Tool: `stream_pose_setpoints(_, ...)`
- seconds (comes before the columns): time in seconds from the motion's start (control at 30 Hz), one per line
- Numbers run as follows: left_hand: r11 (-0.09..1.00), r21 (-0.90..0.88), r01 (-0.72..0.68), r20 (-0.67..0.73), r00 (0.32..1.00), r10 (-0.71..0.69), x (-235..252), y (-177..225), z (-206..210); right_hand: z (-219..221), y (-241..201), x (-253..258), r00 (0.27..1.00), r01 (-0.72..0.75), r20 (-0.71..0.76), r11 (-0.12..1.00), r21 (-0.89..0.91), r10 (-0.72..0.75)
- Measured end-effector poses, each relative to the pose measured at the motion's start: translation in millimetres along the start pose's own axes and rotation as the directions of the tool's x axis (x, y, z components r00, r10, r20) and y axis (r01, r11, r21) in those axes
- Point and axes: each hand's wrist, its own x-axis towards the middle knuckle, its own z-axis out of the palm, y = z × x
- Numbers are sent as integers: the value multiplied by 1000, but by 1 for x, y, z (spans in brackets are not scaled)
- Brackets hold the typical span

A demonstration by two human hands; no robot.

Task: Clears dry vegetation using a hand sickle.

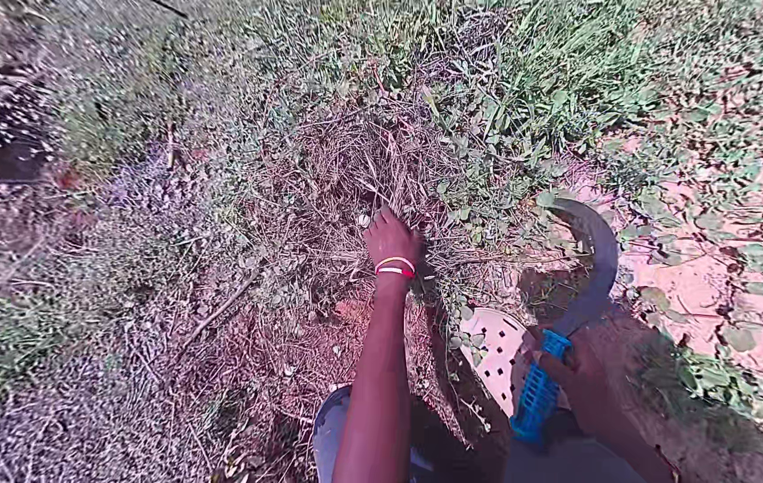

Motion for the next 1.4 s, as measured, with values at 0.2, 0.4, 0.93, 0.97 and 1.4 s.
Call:
stream_pose_setpoints(0.2,999,-32,17,131,991,-12,-6,-8,-21,12,-10,9,990,140,28,987,-75,-138)
stream_pose_setpoints(0.4,1000,-19,-25,122,992,27,-25,-13,-23,8,-19,0,990,111,-97,993,48,-106)
stream_pose_setpoints(0.93,980,40,-196,-8,981,196,-120,-91,-38,-14,-116,58,625,780,-299,592,203,-721)
stream_pose_setpoints(0.97,977,59,-204,-23,978,206,-120,-94,-40,-10,-114,55,645,764,-285,600,237,-709)
stream_pose_setpoints(1.4,898,141,-417,-166,884,436,-160,-198,-41,-72,-71,57,826,562,-23,821,99,-563)
